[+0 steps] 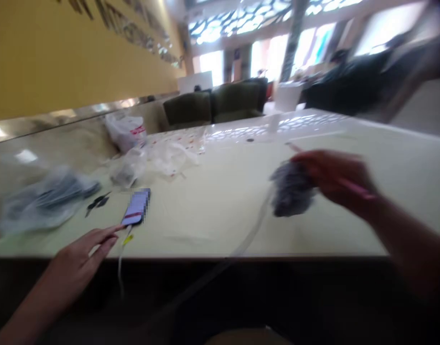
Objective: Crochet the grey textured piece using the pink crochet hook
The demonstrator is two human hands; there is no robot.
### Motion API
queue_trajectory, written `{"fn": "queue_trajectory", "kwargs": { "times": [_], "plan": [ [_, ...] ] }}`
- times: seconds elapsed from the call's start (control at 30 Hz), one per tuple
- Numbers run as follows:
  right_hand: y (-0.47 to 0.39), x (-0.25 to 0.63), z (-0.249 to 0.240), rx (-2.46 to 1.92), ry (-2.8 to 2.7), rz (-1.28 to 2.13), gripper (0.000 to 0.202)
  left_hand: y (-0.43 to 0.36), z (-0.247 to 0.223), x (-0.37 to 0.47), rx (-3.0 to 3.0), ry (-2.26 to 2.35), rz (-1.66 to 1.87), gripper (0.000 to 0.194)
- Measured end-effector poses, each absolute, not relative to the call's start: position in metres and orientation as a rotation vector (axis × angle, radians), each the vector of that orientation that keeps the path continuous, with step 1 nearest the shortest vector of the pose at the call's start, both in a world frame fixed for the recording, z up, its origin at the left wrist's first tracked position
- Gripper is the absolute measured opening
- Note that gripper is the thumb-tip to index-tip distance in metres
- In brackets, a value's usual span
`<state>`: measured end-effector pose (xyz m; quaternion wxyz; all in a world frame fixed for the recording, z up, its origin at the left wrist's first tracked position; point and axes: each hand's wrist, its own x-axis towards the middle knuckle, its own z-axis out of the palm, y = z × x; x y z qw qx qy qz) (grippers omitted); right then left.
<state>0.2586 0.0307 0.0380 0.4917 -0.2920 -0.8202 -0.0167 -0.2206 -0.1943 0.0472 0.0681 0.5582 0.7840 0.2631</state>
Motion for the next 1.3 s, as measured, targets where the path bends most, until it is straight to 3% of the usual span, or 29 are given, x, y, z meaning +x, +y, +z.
{"fn": "queue_trajectory", "kwargs": {
  "times": [0.13,0.3,0.47,0.67,0.8,0.93,1.03,1.17,1.3],
  "plan": [
    [0.012,0.224,0.060,-0.487,-2.106,-0.089,0.020,-0.118,0.046,-0.108,1.508,1.550,1.318,0.050],
    [0.011,0.189,0.057,-0.375,-2.112,0.005,0.019,-0.071,0.037,-0.018,1.138,0.911,1.438,0.052],
    [0.021,0.187,0.047,-0.326,-2.105,0.083,0.022,-0.058,0.045,0.003,0.918,0.634,1.525,0.040],
    [0.027,0.176,0.036,-0.307,-2.062,0.312,0.035,-0.041,0.049,0.006,0.926,0.526,1.845,0.035],
    [0.026,0.169,0.026,-0.249,-1.982,0.471,0.037,-0.030,0.039,-0.001,1.671,0.664,2.122,0.028],
    [0.027,0.168,0.016,-0.280,-1.928,0.551,0.035,-0.023,0.032,-0.015,2.543,1.080,1.999,0.014],
    [0.027,0.167,0.010,-0.320,-1.893,0.602,0.033,-0.017,0.026,-0.019,2.776,1.419,1.801,0.011],
    [0.023,0.167,0.007,-0.329,-1.883,0.628,0.031,-0.011,0.018,-0.013,2.512,1.662,1.543,0.026],
    [0.022,0.168,0.003,-0.353,-1.867,0.702,0.026,-0.010,0.021,-0.006,1.692,1.364,1.415,0.040]
  ]
}}
